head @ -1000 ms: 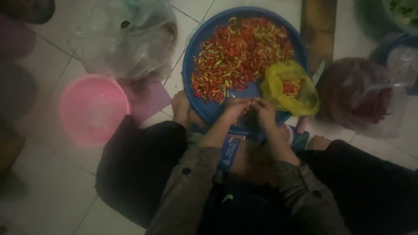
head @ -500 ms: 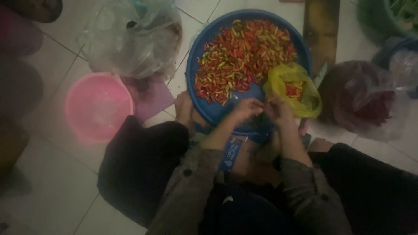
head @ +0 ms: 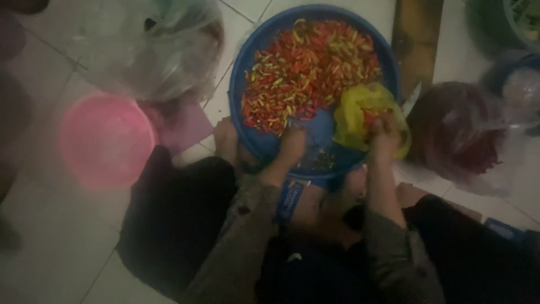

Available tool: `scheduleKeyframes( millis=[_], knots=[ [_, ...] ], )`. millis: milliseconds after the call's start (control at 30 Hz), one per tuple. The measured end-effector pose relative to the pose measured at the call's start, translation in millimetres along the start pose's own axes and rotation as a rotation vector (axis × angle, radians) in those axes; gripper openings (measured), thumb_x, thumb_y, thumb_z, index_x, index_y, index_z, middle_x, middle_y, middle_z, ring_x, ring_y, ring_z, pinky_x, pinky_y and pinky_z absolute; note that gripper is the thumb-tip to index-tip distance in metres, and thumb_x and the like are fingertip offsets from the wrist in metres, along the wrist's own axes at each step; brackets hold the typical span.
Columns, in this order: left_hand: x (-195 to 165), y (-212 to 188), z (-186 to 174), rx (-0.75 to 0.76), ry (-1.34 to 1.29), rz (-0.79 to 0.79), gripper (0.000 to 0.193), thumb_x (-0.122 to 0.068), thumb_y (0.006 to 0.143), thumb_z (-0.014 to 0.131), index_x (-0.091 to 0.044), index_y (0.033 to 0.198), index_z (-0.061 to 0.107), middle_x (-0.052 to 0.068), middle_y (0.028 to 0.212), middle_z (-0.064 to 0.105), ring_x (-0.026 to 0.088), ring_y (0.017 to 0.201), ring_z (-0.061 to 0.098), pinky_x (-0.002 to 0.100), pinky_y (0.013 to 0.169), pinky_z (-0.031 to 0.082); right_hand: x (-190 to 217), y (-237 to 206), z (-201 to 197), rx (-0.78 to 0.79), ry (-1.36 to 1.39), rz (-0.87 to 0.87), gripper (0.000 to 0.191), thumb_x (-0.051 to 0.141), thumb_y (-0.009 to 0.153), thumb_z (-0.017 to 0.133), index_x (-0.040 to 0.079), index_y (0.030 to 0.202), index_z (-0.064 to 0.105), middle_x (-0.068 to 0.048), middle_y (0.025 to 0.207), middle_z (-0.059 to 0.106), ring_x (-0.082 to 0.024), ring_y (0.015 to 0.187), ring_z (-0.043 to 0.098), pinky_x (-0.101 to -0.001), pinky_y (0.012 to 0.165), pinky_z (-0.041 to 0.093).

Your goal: The person sits on the floor in front of a large blue basin filled with cut red chilies. They pick up chili pieces by hand, pinch off and discard the stem ends, and drop the trimmed pieces into a yellow plastic bag set in the basin, repeating this continuously.

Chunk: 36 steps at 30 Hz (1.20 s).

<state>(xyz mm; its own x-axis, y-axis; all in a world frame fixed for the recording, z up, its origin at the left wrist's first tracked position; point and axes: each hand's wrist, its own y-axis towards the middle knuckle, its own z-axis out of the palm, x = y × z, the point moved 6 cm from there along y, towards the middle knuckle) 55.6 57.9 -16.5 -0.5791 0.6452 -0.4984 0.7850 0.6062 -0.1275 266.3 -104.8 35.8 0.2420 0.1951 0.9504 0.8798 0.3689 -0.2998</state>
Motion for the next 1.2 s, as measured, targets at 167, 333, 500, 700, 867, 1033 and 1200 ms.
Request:
scheduleKeyframes(
  millis=[167, 333, 500, 700, 867, 1033, 1200],
  knots=[
    [8.4, 31.3, -12.8, -0.222, 0.169, 0.056, 0.031, -0.009, 0.075, 0.062, -0.008, 0.105, 0.072, 0.017, 0.1, 0.069, 0.038, 0.098, 0.066, 0.056, 0.086, 0.052, -41.1, -19.9, 22.6, 0.091, -0.12, 0.04, 0.035, 0.015, 0.105, 0.065, 0.005, 0.138, 0.066, -0.008, 0.105, 0.068, -0.014, 0.084, 0.063, -0.0284, 0.072, 0.052],
    [18.8, 30.0, 0.4, -0.129, 0.306, -0.066, 0.016, -0.014, 0.089, 0.064, -0.005, 0.099, 0.073, 0.017, 0.094, 0.069, 0.037, 0.092, 0.067, 0.054, 0.072, 0.053, -66.2, -31.8, 46.8, 0.192, 0.074, 0.202, 0.035, 0.014, 0.098, 0.062, 0.007, 0.133, 0.064, -0.002, 0.1, 0.068, -0.013, 0.079, 0.065, -0.0302, 0.071, 0.059],
    [26.3, 8.5, -14.3, -0.267, 0.236, -0.019, 0.025, -0.028, 0.077, 0.072, -0.004, 0.081, 0.076, 0.016, 0.083, 0.069, 0.035, 0.085, 0.069, 0.05, 0.066, 0.054, -64.3, -42.7, 60.4, 0.261, 0.005, 0.21, 0.031, 0.012, 0.1, 0.062, 0.002, 0.129, 0.068, -0.006, 0.097, 0.069, -0.017, 0.073, 0.063, -0.0301, 0.065, 0.052],
    [9.6, -3.6, 2.9, -0.011, -0.503, -0.193, 0.015, -0.021, 0.086, 0.072, -0.011, 0.093, 0.079, 0.014, 0.085, 0.074, 0.031, 0.078, 0.073, 0.043, 0.072, 0.056, -69.4, -54.8, 86.6, 0.333, -0.145, 0.241, 0.033, 0.01, 0.097, 0.065, 0.004, 0.129, 0.066, -0.006, 0.094, 0.072, -0.015, 0.074, 0.065, -0.0283, 0.066, 0.053],
    [-12.0, -9.8, -6.5, -0.059, -0.669, -0.024, 0.012, -0.019, 0.086, 0.072, -0.008, 0.089, 0.077, 0.015, 0.087, 0.075, 0.029, 0.079, 0.075, 0.04, 0.073, 0.058, -78.4, -55.5, 103.9, 0.373, 0.107, 0.369, 0.027, 0.009, 0.099, 0.064, -0.001, 0.124, 0.068, -0.008, 0.089, 0.07, -0.016, 0.071, 0.063, -0.0276, 0.063, 0.052],
    [-15.6, -12.4, 0.1, 0.341, -0.425, 0.244, 0.014, -0.019, 0.079, 0.074, -0.011, 0.089, 0.079, 0.014, 0.089, 0.076, 0.031, 0.082, 0.074, 0.042, 0.076, 0.058, -85.5, -63.0, 81.6, 0.561, -0.152, 0.654, 0.026, 0.01, 0.096, 0.061, 0.01, 0.121, 0.07, -0.002, 0.086, 0.069, -0.014, 0.066, 0.063, -0.0269, 0.058, 0.054],
    [-19.4, -31.8, 24.3, 0.647, -0.093, 0.186, 0.021, -0.028, 0.085, 0.072, -0.013, 0.097, 0.08, 0.017, 0.096, 0.075, 0.034, 0.091, 0.073, 0.046, 0.083, 0.057, -38.5, -46.6, 66.0, 0.523, -0.381, 0.43, 0.027, 0.013, 0.096, 0.062, 0.009, 0.122, 0.068, -0.005, 0.089, 0.069, -0.017, 0.064, 0.062, -0.0299, 0.056, 0.052]
  ],
)
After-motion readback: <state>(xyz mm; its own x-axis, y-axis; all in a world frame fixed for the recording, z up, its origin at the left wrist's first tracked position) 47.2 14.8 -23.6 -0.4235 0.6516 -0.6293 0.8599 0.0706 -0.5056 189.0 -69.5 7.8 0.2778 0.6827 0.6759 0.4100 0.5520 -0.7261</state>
